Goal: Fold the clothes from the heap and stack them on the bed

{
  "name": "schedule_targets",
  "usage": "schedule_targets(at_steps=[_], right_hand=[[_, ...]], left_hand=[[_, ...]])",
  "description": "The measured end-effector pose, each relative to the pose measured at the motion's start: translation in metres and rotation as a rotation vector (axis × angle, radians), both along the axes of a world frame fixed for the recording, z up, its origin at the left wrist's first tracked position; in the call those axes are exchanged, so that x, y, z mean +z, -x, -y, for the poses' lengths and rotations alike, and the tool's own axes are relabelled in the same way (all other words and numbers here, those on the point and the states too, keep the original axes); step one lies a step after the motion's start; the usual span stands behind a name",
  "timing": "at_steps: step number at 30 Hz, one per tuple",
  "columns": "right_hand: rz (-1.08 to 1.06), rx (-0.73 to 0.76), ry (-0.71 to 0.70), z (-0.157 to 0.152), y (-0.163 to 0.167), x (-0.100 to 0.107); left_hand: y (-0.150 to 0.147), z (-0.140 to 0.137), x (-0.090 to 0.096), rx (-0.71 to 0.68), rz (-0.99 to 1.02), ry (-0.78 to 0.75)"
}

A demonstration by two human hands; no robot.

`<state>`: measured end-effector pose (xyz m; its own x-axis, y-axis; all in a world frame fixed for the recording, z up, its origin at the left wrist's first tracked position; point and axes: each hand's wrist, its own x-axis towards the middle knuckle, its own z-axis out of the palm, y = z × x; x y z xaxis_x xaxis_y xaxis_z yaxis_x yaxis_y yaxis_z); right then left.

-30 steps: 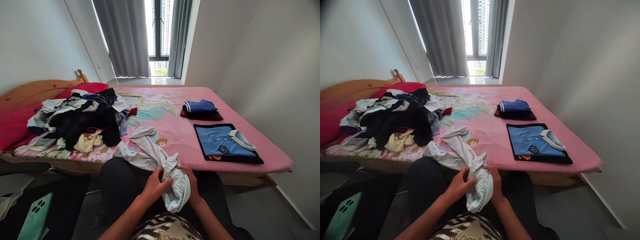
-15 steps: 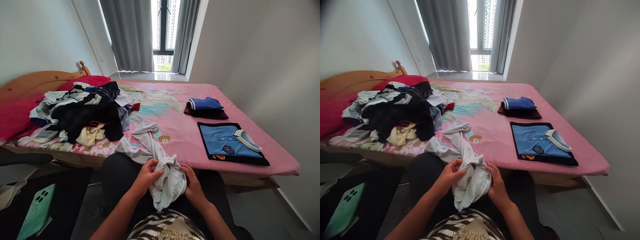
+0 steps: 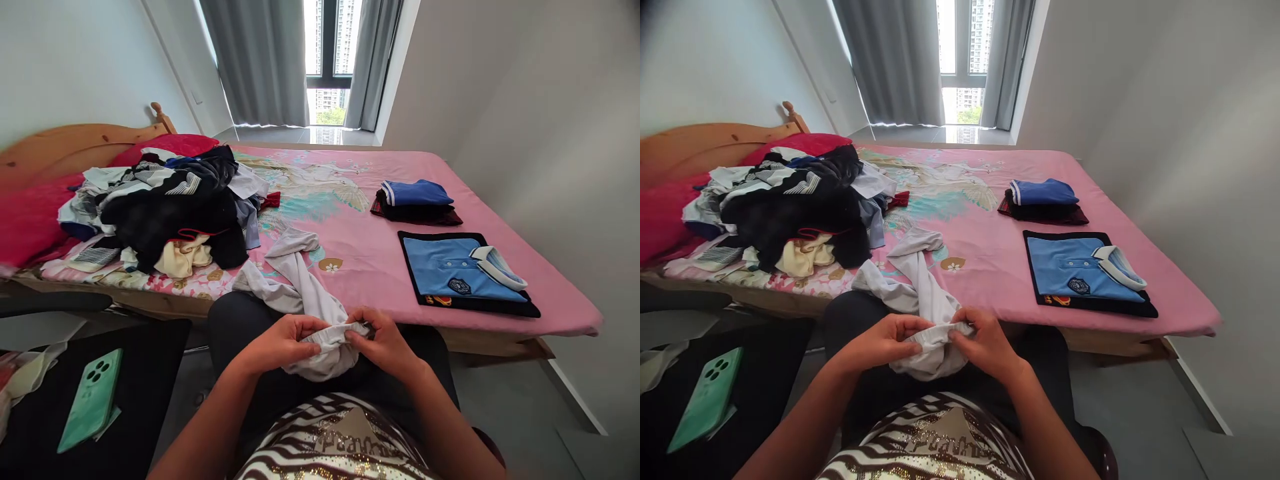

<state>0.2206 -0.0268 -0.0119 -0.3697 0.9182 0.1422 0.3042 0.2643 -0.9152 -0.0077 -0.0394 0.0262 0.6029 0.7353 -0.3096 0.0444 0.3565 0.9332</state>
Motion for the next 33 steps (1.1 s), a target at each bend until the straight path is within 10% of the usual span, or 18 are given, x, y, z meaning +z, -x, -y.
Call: schedule_targets(at_steps=[8,13,33], right_hand=[[-0.47,0.049,0.393,0.008,-0.01,0.011],[-0.165,0.292,0.61,0.012,-0.013,0.02],[-0.539,0.109,0.563,0.018,-0.015,0.008]], left_hand=[[0.02,-0.008,-0.002,-0.085,-0.139,-0.021],[0.024,-0.006,-0.002,-0.063,-0.1,0.022],[0.039,-0.009,0.001,-0.074,-0.113,-0.141]])
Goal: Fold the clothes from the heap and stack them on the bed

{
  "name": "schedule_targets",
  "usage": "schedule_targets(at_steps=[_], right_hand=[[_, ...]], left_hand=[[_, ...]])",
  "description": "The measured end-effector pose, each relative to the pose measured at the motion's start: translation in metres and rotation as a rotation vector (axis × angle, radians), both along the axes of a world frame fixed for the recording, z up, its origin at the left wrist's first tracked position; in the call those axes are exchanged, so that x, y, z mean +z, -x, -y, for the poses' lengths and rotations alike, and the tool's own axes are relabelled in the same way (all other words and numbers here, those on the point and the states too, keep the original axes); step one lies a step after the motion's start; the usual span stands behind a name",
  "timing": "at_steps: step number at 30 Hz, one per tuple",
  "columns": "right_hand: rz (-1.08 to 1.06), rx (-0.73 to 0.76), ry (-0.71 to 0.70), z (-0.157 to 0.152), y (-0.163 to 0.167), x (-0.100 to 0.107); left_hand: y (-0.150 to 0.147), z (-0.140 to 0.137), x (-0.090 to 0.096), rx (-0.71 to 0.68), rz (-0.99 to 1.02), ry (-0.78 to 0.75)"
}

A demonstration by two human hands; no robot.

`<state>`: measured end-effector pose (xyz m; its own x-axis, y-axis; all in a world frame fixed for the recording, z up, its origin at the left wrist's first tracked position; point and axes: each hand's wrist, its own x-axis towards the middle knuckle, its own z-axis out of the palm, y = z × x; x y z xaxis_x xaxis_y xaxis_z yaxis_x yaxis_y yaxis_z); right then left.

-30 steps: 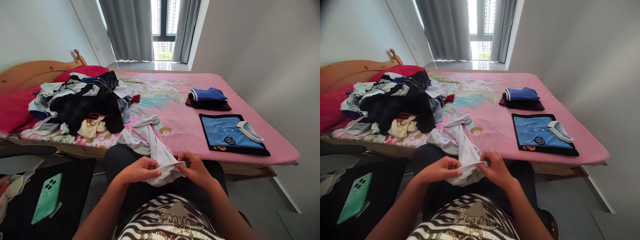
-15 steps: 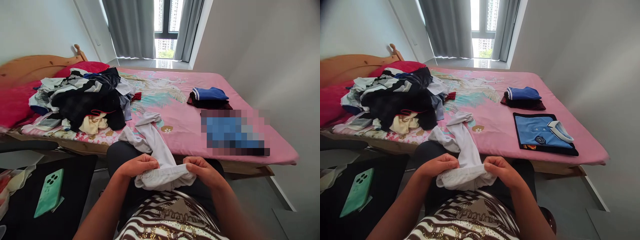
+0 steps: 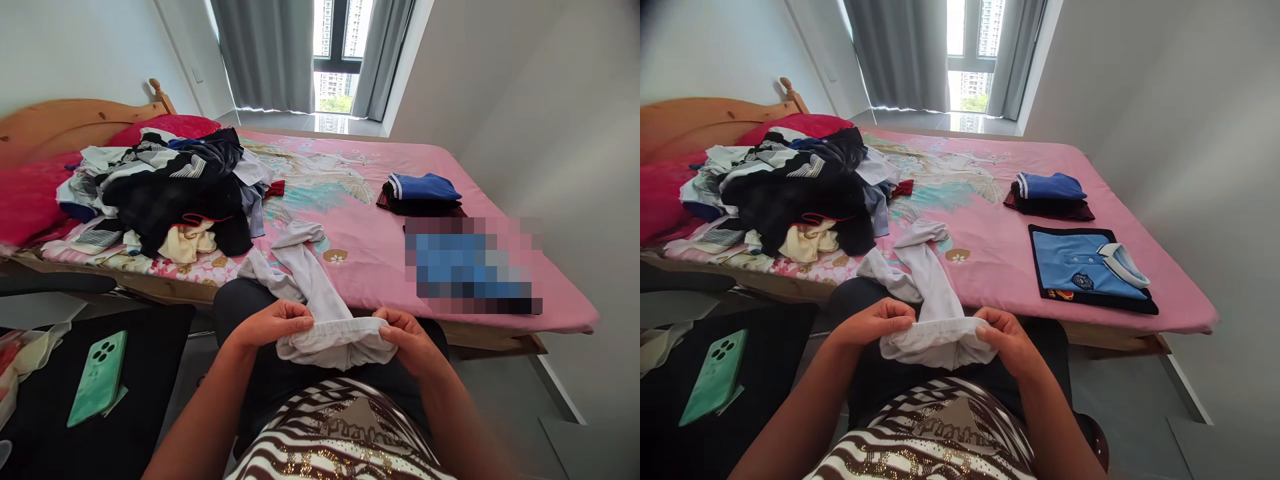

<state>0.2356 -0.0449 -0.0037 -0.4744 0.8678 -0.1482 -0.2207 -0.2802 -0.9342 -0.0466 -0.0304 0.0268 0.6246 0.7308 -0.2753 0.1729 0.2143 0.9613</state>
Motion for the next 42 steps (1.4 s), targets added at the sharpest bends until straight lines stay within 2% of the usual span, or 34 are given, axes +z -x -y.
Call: schedule_targets(at_steps=[2,4,5,8,10,12,15,18,23,25,27,31,33,35,39,42], right_hand=[[0.126,-0.087,-0.152,0.003,-0.004,0.002],[0.333,-0.222,-0.414,0.009,-0.005,0.007],[0.436,-0.291,-0.58,0.013,-0.004,0.01],[0.564,-0.438,-1.061,0.025,0.006,0.016],[0.54,-0.496,-1.231,0.03,0.014,0.017],[0.507,-0.576,-1.275,0.033,0.02,0.016],[0.486,-0.659,-1.291,0.034,0.021,0.012],[0.471,-0.682,-1.319,0.036,0.019,0.011],[0.445,-0.687,-1.32,0.041,0.016,0.007],[0.433,-0.688,-1.291,0.04,0.016,0.006],[0.453,-0.668,-1.207,0.036,0.016,0.004],[0.52,-0.563,-0.852,0.027,0.02,0.004],[0.508,-0.513,-0.694,0.024,0.022,0.006],[0.485,-0.488,-0.584,0.021,0.024,0.01],[0.402,-0.523,-0.457,0.01,0.023,0.016],[0.353,-0.582,-0.359,-0.006,0.018,0.011]], left_hand=[[0.001,0.002,0.005,-0.048,-0.025,-0.005],[-0.001,0.005,0.008,0.009,-0.129,-0.184],[-0.004,0.007,0.007,0.129,-0.21,-0.343],[-0.014,0.009,-0.006,0.695,-0.416,-0.821],[-0.02,0.009,-0.018,0.964,-0.454,-0.951],[-0.023,0.009,-0.027,1.072,-0.442,-0.973],[-0.023,0.01,-0.034,1.094,-0.345,-0.986],[-0.021,0.013,-0.037,1.077,-0.246,-1.023],[-0.02,0.017,-0.043,1.076,-0.237,-1.082],[-0.02,0.015,-0.039,1.005,-0.259,-1.066],[-0.021,0.013,-0.029,0.785,-0.305,-0.945],[-0.03,0.015,-0.007,0.101,-0.304,-0.594],[-0.042,0.02,-0.005,-0.05,-0.258,-0.459],[-0.058,0.025,-0.012,-0.042,-0.209,-0.351],[-0.084,0.028,-0.031,0.124,-0.033,-0.184],[-0.083,0.022,-0.033,0.222,0.186,0.141]])
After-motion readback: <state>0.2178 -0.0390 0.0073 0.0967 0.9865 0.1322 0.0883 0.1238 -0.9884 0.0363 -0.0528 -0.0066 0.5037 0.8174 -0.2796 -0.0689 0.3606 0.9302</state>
